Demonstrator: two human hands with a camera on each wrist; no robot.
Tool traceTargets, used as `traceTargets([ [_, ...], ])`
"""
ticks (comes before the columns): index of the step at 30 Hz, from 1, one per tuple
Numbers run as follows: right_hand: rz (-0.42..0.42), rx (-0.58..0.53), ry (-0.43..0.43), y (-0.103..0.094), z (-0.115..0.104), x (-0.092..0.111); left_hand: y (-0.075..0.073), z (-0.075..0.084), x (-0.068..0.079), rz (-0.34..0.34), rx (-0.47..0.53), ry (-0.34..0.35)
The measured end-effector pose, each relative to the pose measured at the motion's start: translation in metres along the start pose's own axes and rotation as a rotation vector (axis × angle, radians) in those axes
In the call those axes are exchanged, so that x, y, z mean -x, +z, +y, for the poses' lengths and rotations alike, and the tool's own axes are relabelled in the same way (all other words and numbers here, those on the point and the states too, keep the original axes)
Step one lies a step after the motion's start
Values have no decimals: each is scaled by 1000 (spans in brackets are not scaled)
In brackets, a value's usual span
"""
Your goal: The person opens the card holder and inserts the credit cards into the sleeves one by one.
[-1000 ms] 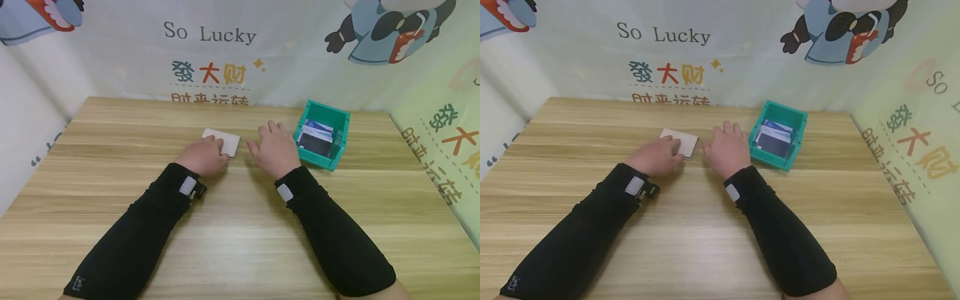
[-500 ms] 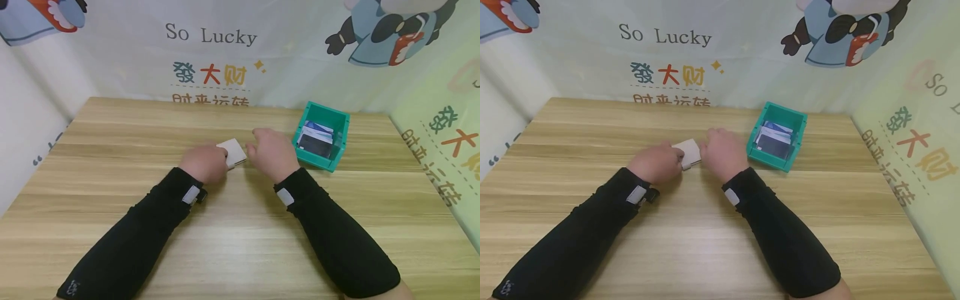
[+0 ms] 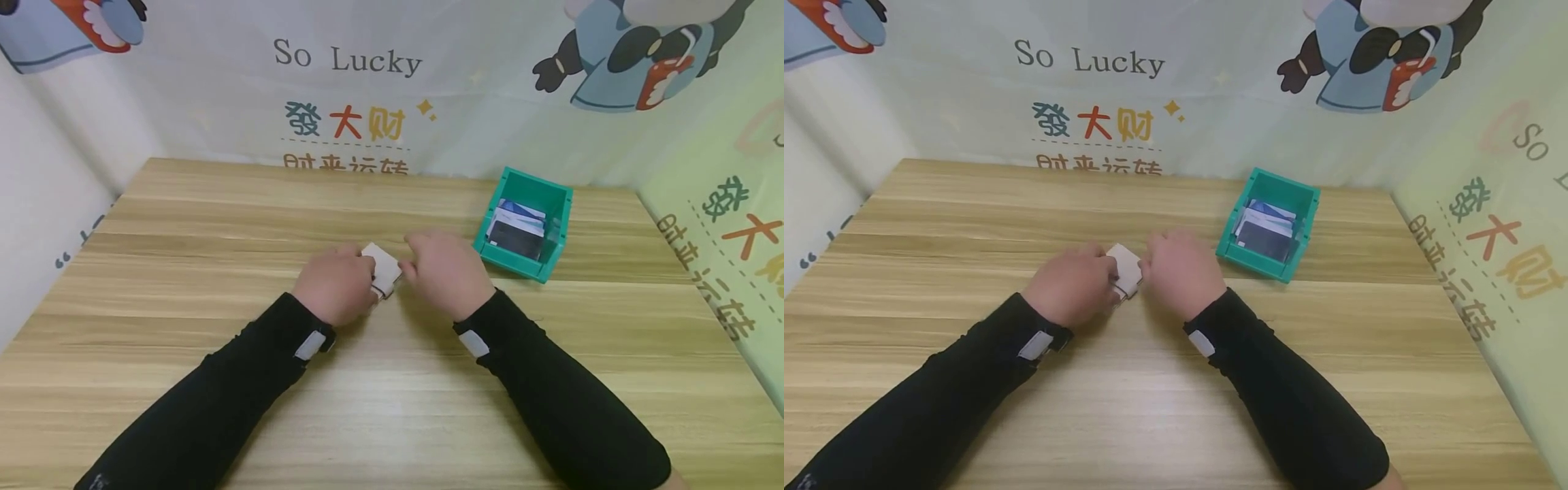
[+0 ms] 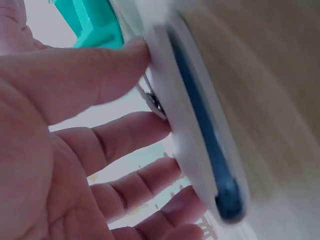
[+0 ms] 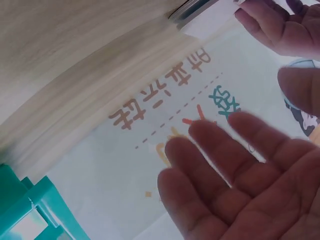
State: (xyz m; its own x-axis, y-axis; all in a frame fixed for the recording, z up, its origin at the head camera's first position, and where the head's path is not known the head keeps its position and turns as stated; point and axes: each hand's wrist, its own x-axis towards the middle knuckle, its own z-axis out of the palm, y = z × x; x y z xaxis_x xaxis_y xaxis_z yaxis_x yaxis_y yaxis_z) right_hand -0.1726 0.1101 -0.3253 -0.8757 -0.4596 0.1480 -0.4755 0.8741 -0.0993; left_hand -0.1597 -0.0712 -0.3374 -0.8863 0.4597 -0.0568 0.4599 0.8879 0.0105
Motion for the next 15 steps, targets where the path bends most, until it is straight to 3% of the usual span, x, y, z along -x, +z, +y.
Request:
traceTargets([
  [8, -89, 7, -267, 6, -7, 7, -3, 5, 9, -43, 63, 88],
  [15, -126, -30, -328, 12, -11, 9, -5, 4, 7, -74, 140, 87],
])
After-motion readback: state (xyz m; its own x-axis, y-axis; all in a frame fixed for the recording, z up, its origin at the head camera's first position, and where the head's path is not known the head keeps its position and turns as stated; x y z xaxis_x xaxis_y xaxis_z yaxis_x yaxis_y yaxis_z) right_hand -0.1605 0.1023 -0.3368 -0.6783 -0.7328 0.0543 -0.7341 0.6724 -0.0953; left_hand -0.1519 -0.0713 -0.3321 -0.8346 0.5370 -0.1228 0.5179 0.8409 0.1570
